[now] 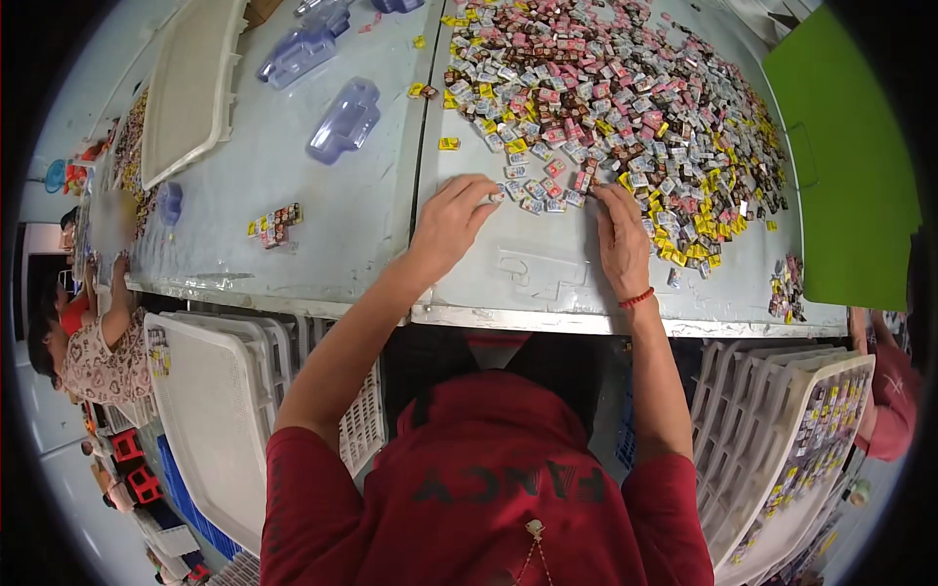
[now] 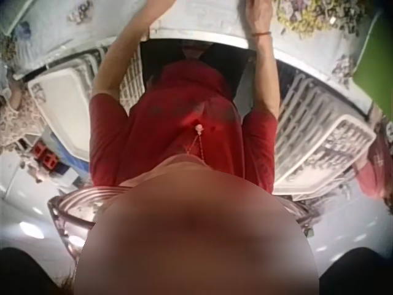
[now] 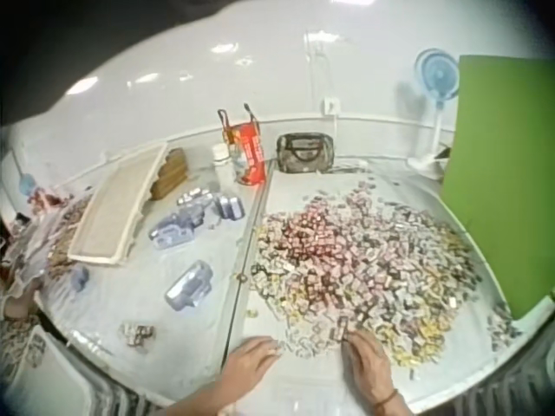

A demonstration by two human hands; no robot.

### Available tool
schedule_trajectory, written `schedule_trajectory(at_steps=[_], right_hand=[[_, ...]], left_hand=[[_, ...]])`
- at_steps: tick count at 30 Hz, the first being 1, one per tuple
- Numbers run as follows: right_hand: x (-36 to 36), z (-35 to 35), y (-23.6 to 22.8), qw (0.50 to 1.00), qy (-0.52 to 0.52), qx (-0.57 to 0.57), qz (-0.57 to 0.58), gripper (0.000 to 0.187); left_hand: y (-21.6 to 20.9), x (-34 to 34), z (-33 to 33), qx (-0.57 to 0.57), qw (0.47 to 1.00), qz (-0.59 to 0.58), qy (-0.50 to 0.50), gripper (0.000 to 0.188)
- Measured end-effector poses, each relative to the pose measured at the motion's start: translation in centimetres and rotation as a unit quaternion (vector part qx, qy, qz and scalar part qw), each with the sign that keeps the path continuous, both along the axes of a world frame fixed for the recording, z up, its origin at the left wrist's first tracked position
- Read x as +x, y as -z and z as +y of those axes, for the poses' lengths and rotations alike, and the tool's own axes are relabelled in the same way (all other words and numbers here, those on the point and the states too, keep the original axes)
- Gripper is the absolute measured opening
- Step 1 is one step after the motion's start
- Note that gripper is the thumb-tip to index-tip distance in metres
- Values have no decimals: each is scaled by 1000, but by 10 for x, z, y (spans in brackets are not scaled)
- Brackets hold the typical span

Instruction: Sorting and picking specific small colorful items from a large pile on a workbench.

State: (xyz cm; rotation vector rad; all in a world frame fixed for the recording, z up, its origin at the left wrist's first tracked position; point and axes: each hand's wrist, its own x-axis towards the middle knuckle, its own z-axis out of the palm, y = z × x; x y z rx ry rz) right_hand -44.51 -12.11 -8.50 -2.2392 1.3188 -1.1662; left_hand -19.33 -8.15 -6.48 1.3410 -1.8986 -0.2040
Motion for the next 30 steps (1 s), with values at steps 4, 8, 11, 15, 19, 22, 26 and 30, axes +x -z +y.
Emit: schedule_trajectory(at_steps=[4,8,11,15,19,22,26,30], right_hand=[[8,1,-11,996,-13,-61,56,29],[29,6,-16,994,-18,-73,82,25],[30,-1,-11,988,-20,-88,127,22],[30,-4,-9,989,0,-89,119,18],[33,0,-18,989,7,-70,128,16],[29,-1,-21,991,16,-51,122,16],[30,-16,-25,989,10,-61,135,17],[43,-30,-25,978,-16,-42,205,16]], left_hand=[[1,0,-14,8,999,-51,2,21],[13,4,-12,49,998,-35,24,25],[9,2,-15,64,997,-45,28,27],[10,-5,-25,60,996,-46,37,28],[14,-11,-30,62,997,-31,25,29],[14,-16,-31,46,999,-23,17,31],[17,-18,-31,34,999,-16,38,31],[20,-19,-32,29,999,-26,33,23]])
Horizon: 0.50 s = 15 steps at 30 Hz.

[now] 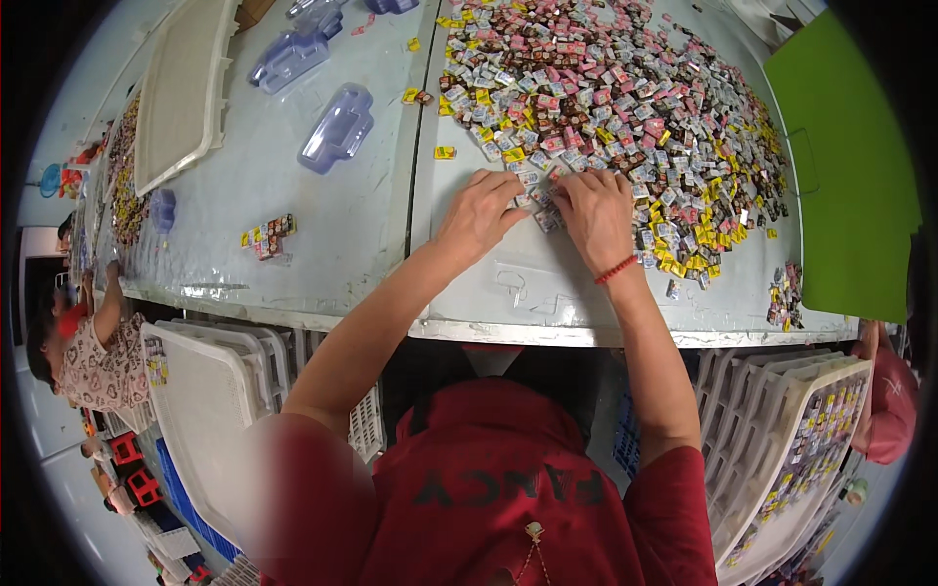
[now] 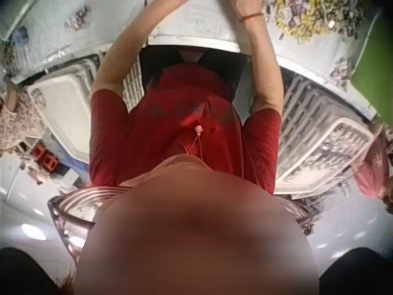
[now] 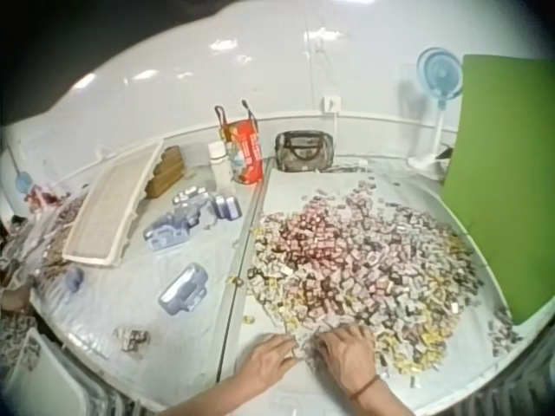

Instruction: Sorting and picking specific small colorful items from a large pile on a workbench.

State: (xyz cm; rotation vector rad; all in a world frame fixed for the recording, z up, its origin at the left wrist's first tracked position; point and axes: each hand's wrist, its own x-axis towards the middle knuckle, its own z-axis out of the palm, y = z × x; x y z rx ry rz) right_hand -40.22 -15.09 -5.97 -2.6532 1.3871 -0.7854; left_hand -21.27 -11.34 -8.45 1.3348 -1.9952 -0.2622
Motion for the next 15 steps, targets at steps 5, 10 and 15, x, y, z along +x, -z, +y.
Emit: schedule_trajectory(at_steps=[5,10,15], right_hand=[[5,-15,2,991,4,12,131,14],[4,-12,9,995,10,-9,99,17],[-4,1,8,995,14,-23,101,22]], left_hand=[[2,-2,-7,-11,1000,5,-7,22],[2,-1,-7,-21,1000,4,-17,19],[3,6,12,-28,999,13,-41,22]])
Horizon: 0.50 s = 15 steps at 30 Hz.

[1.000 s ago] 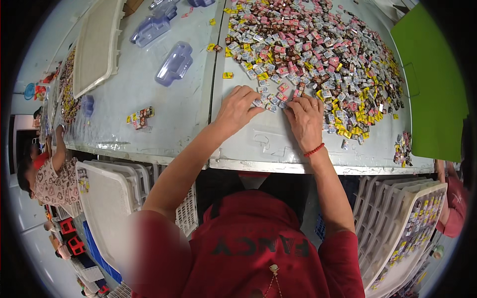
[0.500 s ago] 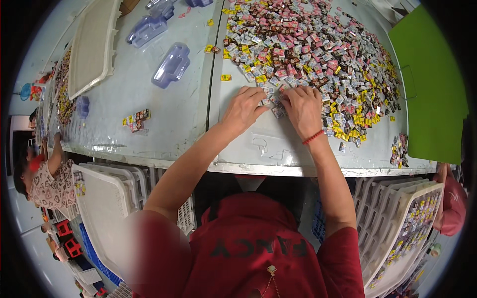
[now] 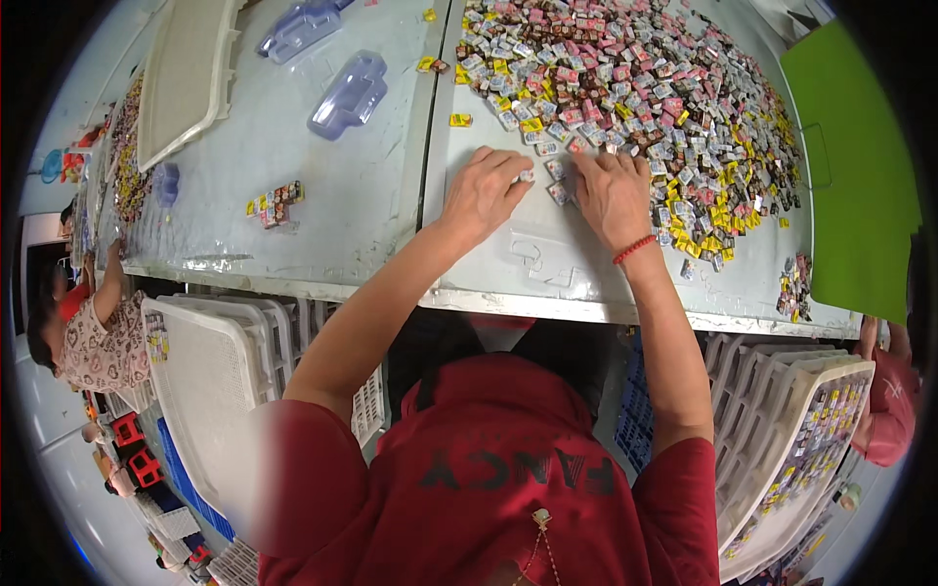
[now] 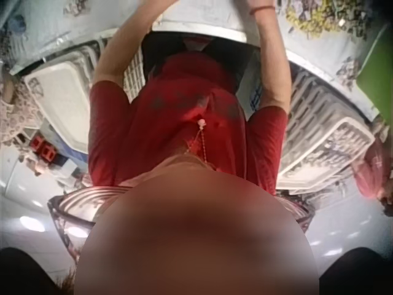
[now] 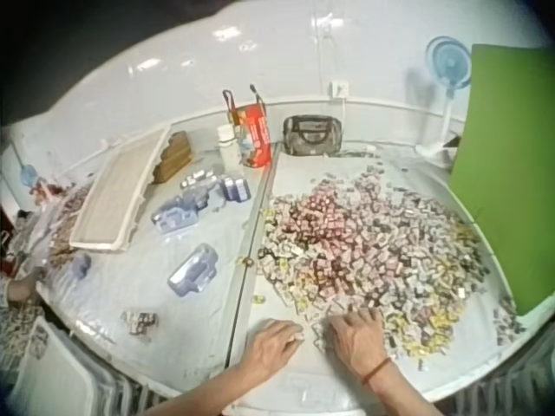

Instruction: Sorting and picking specific small colorful items from a large pile on a workbench.

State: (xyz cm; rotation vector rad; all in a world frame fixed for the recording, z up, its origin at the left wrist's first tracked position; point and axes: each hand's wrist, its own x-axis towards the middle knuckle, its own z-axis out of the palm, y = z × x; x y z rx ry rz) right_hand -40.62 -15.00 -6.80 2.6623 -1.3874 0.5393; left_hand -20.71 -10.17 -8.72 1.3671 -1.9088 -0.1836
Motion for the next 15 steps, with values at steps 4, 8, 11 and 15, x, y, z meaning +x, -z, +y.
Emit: schedule_trajectory(at_steps=[4,8,11,15], right_hand=[[-11,-3,3,999,-17,27,28,26],[-14,-3,0,997,-45,62,20,25],[-13,-9,-1,996,-66,54,-36,23],[-14,-2,4,991,-78,2,-111,22]], left_hand=[[-4,-1,14,0,1000,-17,3,27],[1,-4,16,1,1000,6,-21,24],[1,-1,5,0,1000,12,-23,20],[-11,8,2,87,994,73,2,19]])
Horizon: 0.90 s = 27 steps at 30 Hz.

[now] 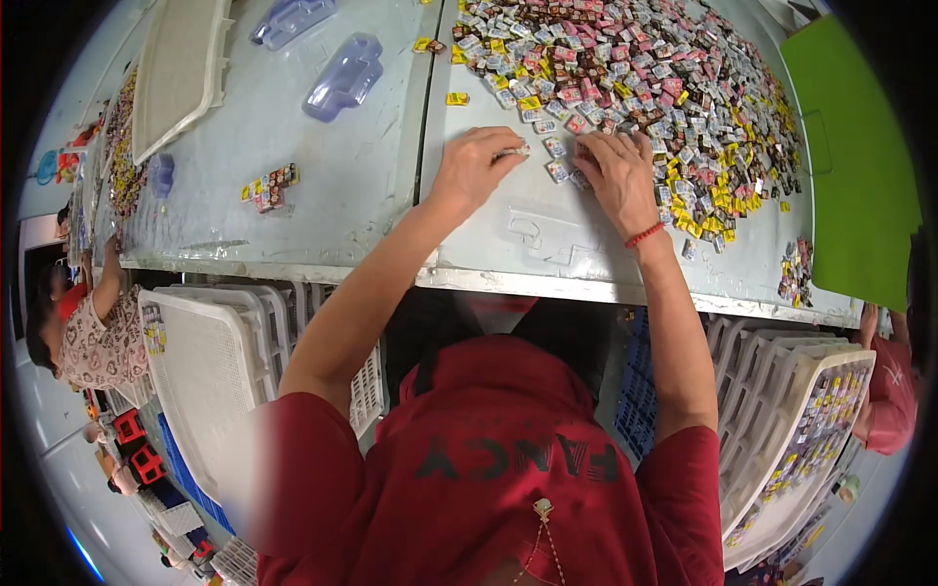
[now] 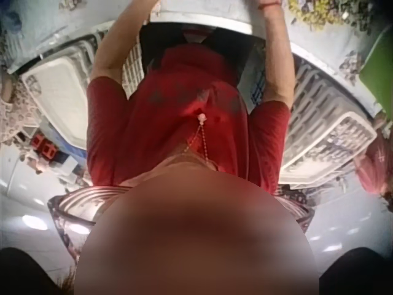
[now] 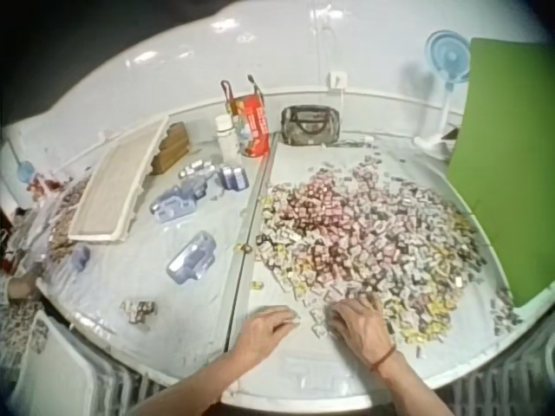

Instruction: Sorting and picking specific small colorful items from a large pile on a workbench.

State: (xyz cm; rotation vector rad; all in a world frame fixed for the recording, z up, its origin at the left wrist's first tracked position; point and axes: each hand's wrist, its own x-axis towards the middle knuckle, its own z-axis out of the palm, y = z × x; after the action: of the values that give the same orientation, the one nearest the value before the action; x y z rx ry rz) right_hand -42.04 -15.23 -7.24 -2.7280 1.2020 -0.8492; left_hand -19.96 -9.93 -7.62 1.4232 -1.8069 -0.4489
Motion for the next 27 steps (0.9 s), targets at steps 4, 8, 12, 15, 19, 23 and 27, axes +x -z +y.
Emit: schedule_trajectory(at_steps=[4,8,12,15,19,23,27], right_hand=[[-11,34,-26,999,14,29,-33,22],[-6,82,-28,993,-7,121,1,24],[4,90,-6,996,11,73,-48,25],[6,91,-3,995,16,82,-55,26],[4,96,-3,995,22,81,-46,26],[5,100,1,996,32,64,-60,26],[5,101,3,996,42,42,-66,26]], left_hand=[[-23,-3,29,6,996,50,79,18],[-20,-7,59,-13,986,-15,164,18],[-12,-7,49,-28,976,-68,203,18],[-15,-7,47,-8,973,-81,214,21],[-18,-4,59,-7,983,-58,176,25],[-16,-2,65,-8,987,-72,144,26],[-16,-3,62,-5,989,-68,128,25]])
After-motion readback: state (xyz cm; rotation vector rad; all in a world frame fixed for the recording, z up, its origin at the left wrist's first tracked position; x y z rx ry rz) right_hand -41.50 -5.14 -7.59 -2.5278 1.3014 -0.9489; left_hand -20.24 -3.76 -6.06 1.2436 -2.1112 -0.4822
